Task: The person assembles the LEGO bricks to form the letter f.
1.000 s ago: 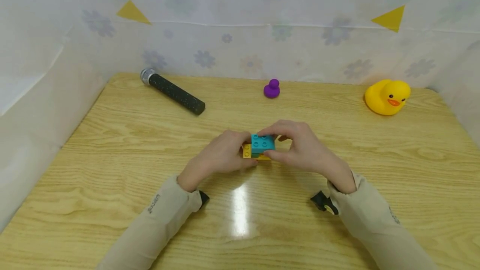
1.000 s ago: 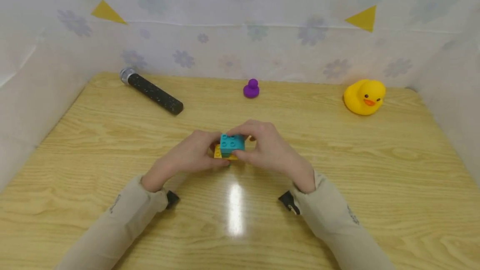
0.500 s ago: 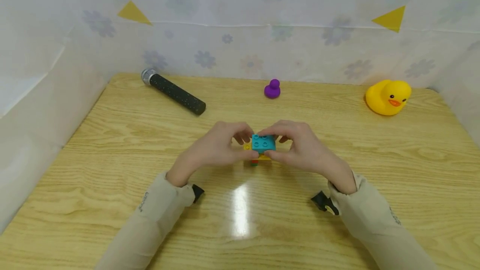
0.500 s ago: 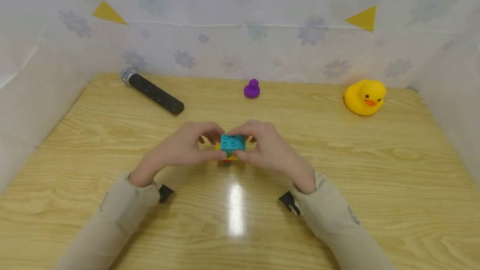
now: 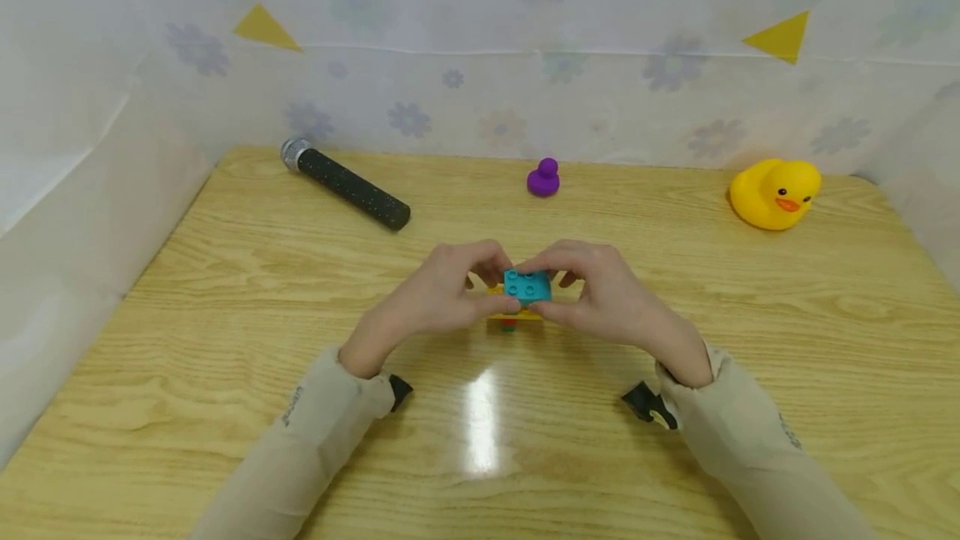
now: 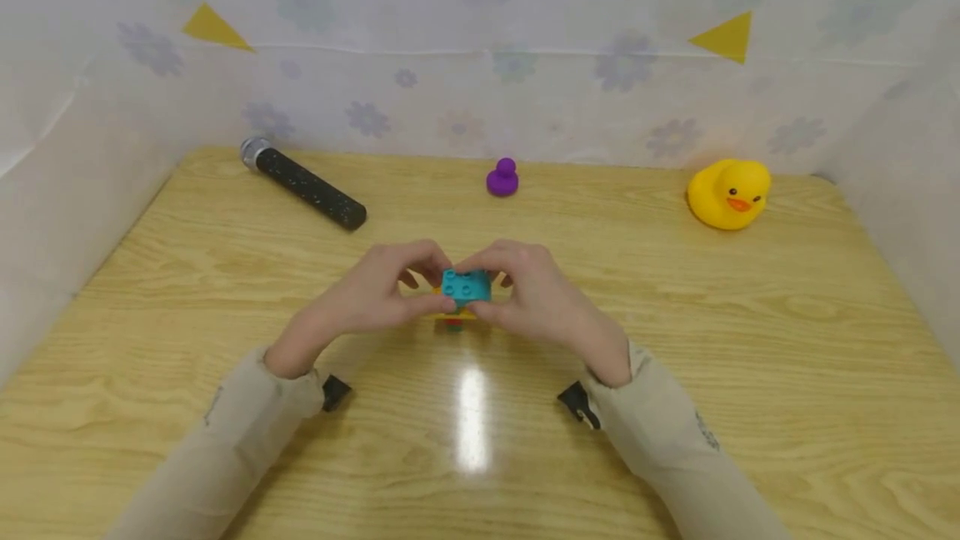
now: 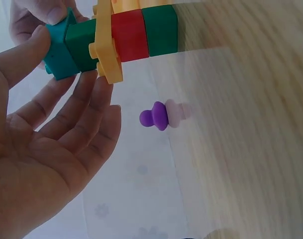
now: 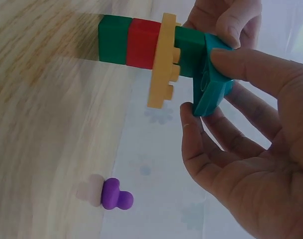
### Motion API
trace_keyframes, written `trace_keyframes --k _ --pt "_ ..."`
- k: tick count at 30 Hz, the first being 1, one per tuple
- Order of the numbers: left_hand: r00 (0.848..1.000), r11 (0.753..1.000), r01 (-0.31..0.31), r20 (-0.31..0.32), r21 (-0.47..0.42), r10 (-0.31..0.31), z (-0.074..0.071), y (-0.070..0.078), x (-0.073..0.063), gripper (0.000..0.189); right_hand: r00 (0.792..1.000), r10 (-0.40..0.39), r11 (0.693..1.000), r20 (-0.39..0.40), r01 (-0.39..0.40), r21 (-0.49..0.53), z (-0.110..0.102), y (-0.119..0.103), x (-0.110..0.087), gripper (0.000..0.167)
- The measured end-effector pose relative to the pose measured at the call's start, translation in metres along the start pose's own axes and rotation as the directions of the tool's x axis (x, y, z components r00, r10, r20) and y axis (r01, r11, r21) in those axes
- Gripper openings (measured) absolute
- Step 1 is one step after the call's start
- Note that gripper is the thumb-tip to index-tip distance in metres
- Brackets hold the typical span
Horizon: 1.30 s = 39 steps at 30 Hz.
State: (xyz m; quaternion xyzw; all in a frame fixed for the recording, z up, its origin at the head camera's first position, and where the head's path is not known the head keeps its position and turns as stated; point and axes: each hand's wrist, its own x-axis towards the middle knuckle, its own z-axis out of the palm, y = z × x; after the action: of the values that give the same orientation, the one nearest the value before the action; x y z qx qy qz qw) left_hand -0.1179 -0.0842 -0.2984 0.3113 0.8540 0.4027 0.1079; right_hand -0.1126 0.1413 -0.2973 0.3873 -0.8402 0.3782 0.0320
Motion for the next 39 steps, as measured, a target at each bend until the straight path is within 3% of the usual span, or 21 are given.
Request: trace_keyframes --k 6,17,22,27,34,39 --pt "0.999 0.999 0.041 -0.001 -0.017 -0.041 0.001 0.001 0.0 0.021 0.999 0.035 0.999 0.008 -0.035 0.023 0.0 -0.001 0.0 0.035" --pt "1.0 1.0 0.011 0.009 0.023 -0.011 0.0 0.0 0.0 0.027 0.999 0.038 0.999 0.01 -0.038 0.016 -0.001 0.0 0.0 0.035" --pt "0.997 0.993 0.061 0.049 0.104 -0.066 0.0 -0.002 0.0 0.035 0.998 0.055 0.998 0.029 -0.056 0.003 -0.002 0.0 0.0 0.036" --pt "0.992 0.983 0.082 0.079 0.165 -0.097 0.003 -0.004 0.002 0.031 0.998 0.057 0.998 0.028 -0.056 -0.012 -0.002 0.001 0.0 0.036" --pt "0.989 0.973 0.116 0.066 0.197 -0.132 0.004 -0.004 0.002 0.032 0.997 0.065 0.998 0.029 -0.064 -0.024 -0.004 0.002 0.0 0.037" --pt "0.983 0.966 0.163 0.047 0.199 -0.176 0.004 -0.003 0.002 0.035 0.989 0.141 0.989 0.041 -0.139 -0.06 -0.009 0.009 -0.002 0.04"
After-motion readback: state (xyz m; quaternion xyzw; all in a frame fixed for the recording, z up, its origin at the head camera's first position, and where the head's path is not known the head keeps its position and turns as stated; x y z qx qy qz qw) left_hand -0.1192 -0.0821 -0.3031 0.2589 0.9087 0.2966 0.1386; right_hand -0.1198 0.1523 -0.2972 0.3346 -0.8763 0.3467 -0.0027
